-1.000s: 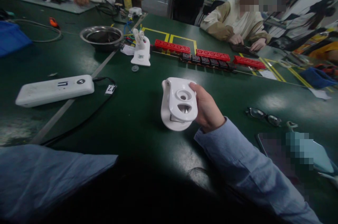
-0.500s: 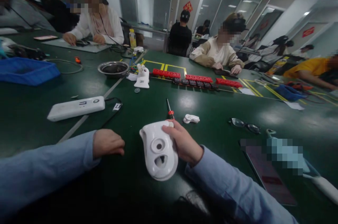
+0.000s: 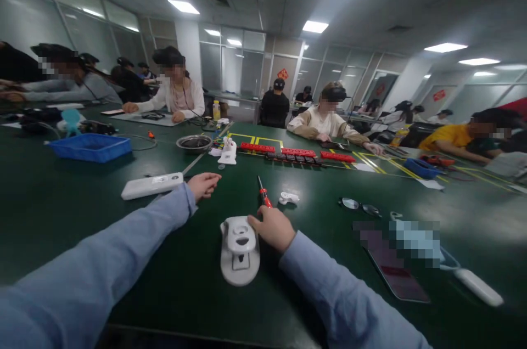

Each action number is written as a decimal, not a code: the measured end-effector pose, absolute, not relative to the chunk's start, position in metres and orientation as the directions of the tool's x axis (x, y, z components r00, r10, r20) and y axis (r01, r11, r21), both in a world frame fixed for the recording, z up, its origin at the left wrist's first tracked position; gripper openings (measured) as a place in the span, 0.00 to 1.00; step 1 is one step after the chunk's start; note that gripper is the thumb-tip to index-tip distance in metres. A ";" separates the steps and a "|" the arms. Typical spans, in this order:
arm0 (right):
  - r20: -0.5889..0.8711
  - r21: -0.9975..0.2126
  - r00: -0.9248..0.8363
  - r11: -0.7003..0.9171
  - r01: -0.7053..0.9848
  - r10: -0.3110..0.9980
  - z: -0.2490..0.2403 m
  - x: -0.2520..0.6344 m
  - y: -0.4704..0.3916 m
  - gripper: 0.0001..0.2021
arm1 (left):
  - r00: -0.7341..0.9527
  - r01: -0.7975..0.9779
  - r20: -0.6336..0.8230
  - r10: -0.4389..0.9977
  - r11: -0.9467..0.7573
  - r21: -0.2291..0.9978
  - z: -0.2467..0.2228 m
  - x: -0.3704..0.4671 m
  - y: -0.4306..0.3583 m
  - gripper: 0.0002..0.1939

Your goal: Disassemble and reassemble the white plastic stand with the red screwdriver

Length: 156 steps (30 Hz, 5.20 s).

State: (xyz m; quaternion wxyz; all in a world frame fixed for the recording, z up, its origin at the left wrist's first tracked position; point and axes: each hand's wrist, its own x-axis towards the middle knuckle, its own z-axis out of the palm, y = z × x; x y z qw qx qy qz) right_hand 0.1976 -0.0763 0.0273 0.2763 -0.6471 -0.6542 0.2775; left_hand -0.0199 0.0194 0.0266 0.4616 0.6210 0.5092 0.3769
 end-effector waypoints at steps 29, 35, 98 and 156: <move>0.289 -0.947 -0.084 0.298 0.118 0.954 0.039 0.181 -0.024 0.14 | 0.601 0.657 0.051 0.798 -0.530 0.536 0.001 0.020 -0.030 0.38; 0.438 -0.857 -0.243 0.484 0.176 0.865 0.025 0.181 -0.029 0.08 | 0.555 0.685 0.056 0.830 -0.494 0.536 0.003 0.024 -0.021 0.32; 0.560 -0.260 -0.432 0.646 0.718 0.706 0.124 0.199 -0.080 0.06 | 0.497 -0.675 -0.260 0.828 0.557 0.483 0.117 0.065 -0.056 0.15; 0.147 -0.337 -0.429 0.453 0.825 0.891 0.082 0.201 -0.047 0.03 | 0.574 0.644 0.081 0.815 -0.510 0.570 0.025 0.016 -0.008 0.22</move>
